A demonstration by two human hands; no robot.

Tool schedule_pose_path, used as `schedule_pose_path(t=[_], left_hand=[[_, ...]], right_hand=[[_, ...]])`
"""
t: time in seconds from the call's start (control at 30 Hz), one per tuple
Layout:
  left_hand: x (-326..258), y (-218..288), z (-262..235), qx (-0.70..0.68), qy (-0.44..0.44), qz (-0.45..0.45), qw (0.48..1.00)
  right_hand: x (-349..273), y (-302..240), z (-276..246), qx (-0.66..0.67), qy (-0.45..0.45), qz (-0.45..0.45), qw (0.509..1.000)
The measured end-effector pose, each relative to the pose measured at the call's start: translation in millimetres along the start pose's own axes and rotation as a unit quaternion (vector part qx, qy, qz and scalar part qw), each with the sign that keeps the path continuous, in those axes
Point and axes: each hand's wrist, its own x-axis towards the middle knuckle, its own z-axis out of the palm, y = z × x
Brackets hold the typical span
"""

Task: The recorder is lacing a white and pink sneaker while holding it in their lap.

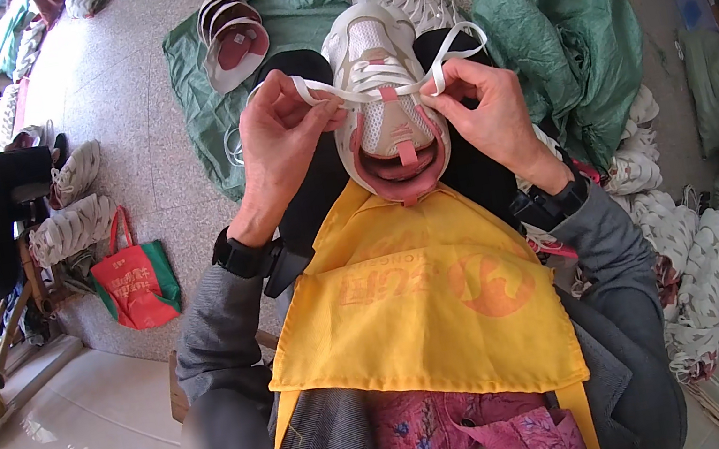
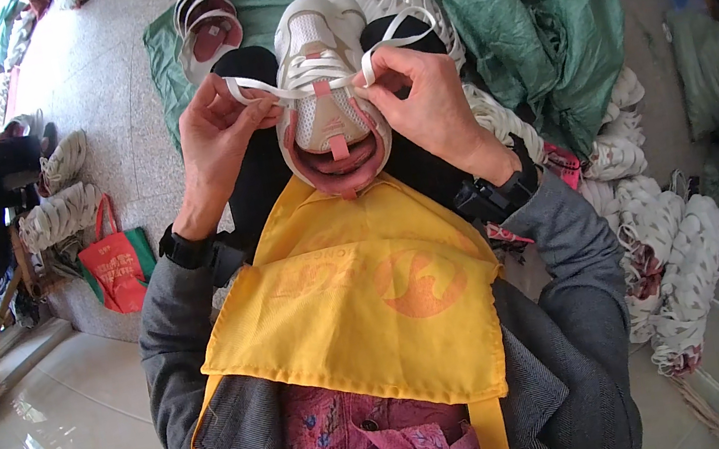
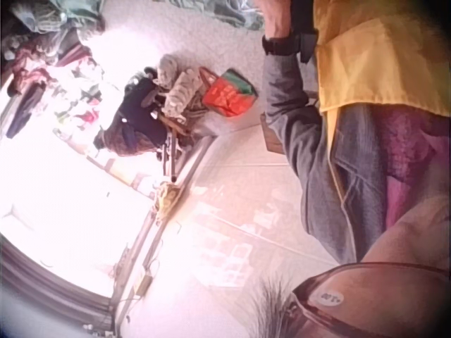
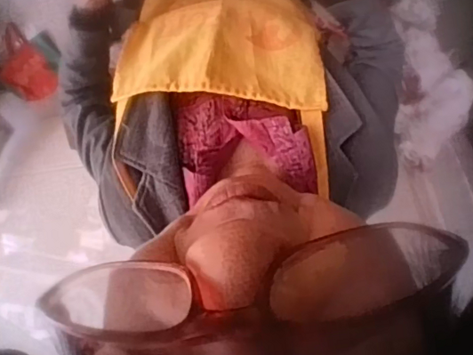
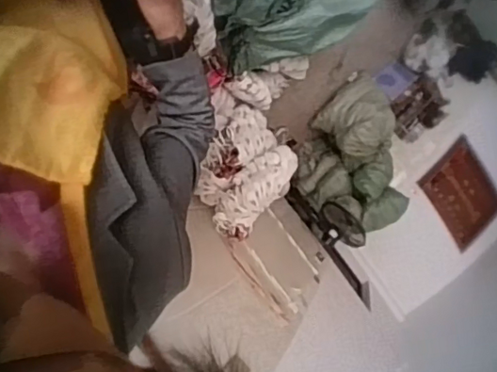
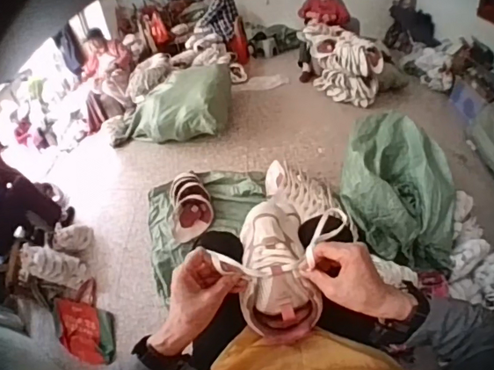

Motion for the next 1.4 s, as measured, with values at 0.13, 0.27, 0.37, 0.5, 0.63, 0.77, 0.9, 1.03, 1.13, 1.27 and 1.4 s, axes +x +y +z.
schedule_pose_path(t=[0.13,0.27,0.37,0.5,0.63,0.77,0.9,1.03,1.13,1.27,1.4], left_hand=[[-2.0,-2.1,3.8,0.038,0.020,0.028,0.999],[-0.9,-6.0,5.4,0.130,0.048,0.051,0.989],[-1.7,2.6,7.7,0.213,0.043,0.059,0.974],[-2.9,18.9,17.5,0.333,0.013,0.097,0.938],[-6.7,20.5,23.0,0.384,0.010,0.166,0.908],[-4.3,7.1,16.9,0.239,0.050,0.053,0.968],[-1.1,-12.3,12.8,0.153,0.054,0.084,0.983],[-2.4,-15.4,16.7,0.181,0.066,0.080,0.978],[-8.7,-2.6,25.1,0.233,0.074,0.099,0.965],[-9.5,-3.4,24.2,0.221,0.078,0.100,0.967],[-19.1,0.3,26.8,0.270,0.084,0.124,0.951]], right_hand=[[0.0,0.0,-0.8,-0.005,-0.002,-0.006,1.000],[-0.1,-1.1,-1.3,-0.006,-0.002,0.000,1.000],[-0.3,-1.4,-0.7,-0.011,0.002,-0.006,1.000],[-1.1,-6.4,-1.4,-0.048,0.007,-0.016,0.999],[-1.4,-3.0,-1.1,-0.013,0.007,0.011,1.000],[-1.8,-2.6,-3.0,-0.014,0.035,0.017,0.999],[-9.3,-20.4,-13.8,-0.139,0.048,-0.010,0.989],[-15.1,-31.8,-6.9,-0.173,0.028,-0.149,0.973],[-15.9,-36.1,-3.5,-0.213,-0.010,-0.146,0.966],[-15.6,-31.8,1.8,-0.249,0.002,-0.159,0.955],[-11.5,-28.0,3.0,-0.266,-0.006,-0.146,0.953]])
